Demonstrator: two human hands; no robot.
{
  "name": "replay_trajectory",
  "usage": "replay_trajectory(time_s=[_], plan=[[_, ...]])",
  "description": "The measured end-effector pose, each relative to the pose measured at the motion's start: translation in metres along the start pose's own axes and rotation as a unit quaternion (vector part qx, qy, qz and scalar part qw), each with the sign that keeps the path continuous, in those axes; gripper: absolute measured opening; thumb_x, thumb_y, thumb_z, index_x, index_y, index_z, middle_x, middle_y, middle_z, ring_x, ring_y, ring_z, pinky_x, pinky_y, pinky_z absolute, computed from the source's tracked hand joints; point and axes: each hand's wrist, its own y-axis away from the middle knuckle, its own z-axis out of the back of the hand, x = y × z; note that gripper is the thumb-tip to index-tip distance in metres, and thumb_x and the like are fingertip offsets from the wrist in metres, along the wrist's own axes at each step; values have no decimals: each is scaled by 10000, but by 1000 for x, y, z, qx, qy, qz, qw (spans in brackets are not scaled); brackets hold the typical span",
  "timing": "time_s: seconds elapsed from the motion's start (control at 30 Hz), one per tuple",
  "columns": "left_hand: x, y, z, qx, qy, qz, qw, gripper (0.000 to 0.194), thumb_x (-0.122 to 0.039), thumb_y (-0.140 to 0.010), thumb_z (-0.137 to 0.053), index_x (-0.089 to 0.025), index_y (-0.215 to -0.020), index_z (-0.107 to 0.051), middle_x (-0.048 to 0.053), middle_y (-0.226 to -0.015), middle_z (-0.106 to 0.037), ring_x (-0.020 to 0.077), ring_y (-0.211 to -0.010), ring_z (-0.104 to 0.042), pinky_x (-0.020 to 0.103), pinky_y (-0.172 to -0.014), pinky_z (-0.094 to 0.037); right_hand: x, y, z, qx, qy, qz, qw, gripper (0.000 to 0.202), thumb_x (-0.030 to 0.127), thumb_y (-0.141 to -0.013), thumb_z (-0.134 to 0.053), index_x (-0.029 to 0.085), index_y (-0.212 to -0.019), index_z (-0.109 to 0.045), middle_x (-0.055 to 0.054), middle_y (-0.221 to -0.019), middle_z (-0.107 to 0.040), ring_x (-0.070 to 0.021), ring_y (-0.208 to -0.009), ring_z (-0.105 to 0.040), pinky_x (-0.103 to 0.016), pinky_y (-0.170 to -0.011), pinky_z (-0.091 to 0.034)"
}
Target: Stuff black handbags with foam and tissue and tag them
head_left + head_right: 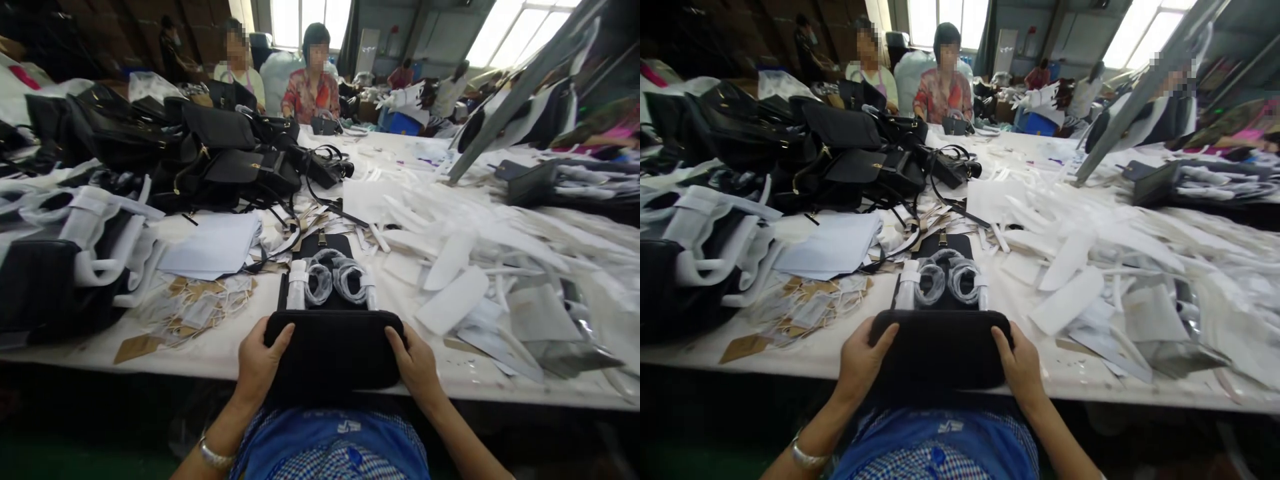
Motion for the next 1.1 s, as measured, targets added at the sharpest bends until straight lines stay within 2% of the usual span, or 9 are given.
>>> replay_trajectory(time_s=[0.17, 0.37, 0.47, 0.57, 0.63, 0.7, 0.77, 0.9, 1.1], plan=[[1, -12, 1, -9, -59, -4, 998, 530, -651, -830, -571, -202, -1108, -617, 56, -989, -733, 264, -926, -698, 361, -830, -539, 3, -17, -19, -17, 93, -10, 995, 577, 607, -1005, -215, 219, -736, -546, -37, -665, -627, -203, -645, -591, -295, -626, -413], [-3, -15, 1, 2, -204, 14, 979, 554, -677, -886, -447, -237, -1201, -571, 112, -997, -739, 332, -976, -707, 430, -801, -551, 3, -32, -22, 18, 137, -29, 990, 545, 539, -1023, -281, 212, -746, -618, -89, -737, -709, -244, -728, -658, -309, -651, -394], [-5, -12, 1, -4, -250, 1, 968, 618, -661, -919, -379, -258, -1380, -457, 156, -1197, -684, 364, -1047, -684, 492, -806, -558, 6, -33, -21, 22, 150, -42, 988, 504, 481, -1035, -317, 198, -786, -651, -104, -777, -733, -249, -765, -685, -306, -668, -399], [-9, -12, -4, -72, -289, -166, 940, 595, -548, -958, -373, -219, -1453, -403, 172, -1532, -402, 382, -1351, -459, 555, -1037, -437, 10, -32, -21, 15, 162, -56, 985, 477, 461, -1037, -344, 190, -826, -676, -106, -797, -747, -247, -784, -701, -298, -664, -399], [-12, -13, -14, -82, -308, -320, 892, 531, -399, -976, -383, -226, -1478, -391, 118, -1608, -275, 341, -1453, -303, 536, -1153, -300, 11, -32, -22, 10, 166, -63, 984, 469, 465, -1031, -368, 187, -834, -690, -108, -805, -752, -251, -781, -707, -296, -648, -397], [-15, -15, -31, -32, -329, -452, 829, 520, -306, -967, -403, -270, -1486, -394, 65, -1573, -368, 283, -1430, -366, 481, -1165, -296, 10, -33, -23, 6, 163, -67, 984, 465, 470, -1025, -385, 187, -835, -701, -108, -816, -757, -253, -778, -710, -294, -639, -397], [-14, -18, -51, 14, -354, -541, 763, 522, -321, -942, -461, -294, -1463, -438, 31, -1488, -498, 255, -1343, -492, 430, -1102, -390, 8, -34, -23, 1, 153, -64, 986, 467, 471, -1025, -388, 187, -829, -704, -101, -819, -758, -243, -776, -708, -288, -639, -399], [-2, -26, -76, -9, -402, -594, 697, 522, -390, -888, -533, -285, -1399, -533, 16, -1448, -537, 270, -1259, -575, 404, -964, -499, 3, -28, -15, 2, 118, -36, 992, 435, 458, -1020, -415, 201, -813, -699, -48, -780, -751, -189, -717, -685, -256, -633, -407], [9, -34, -75, -7, -410, -600, 687, 538, -416, -902, -537, -330, -1431, -490, -10, -1440, -545, 210, -1245, -587, 324, -993, -477, 7, -36, 37, 6, 90, 55, 994, 217, 365, -937, -597, 219, -849, -731, -15, -800, -749, -181, -759, -687, -240, -684, -445]])
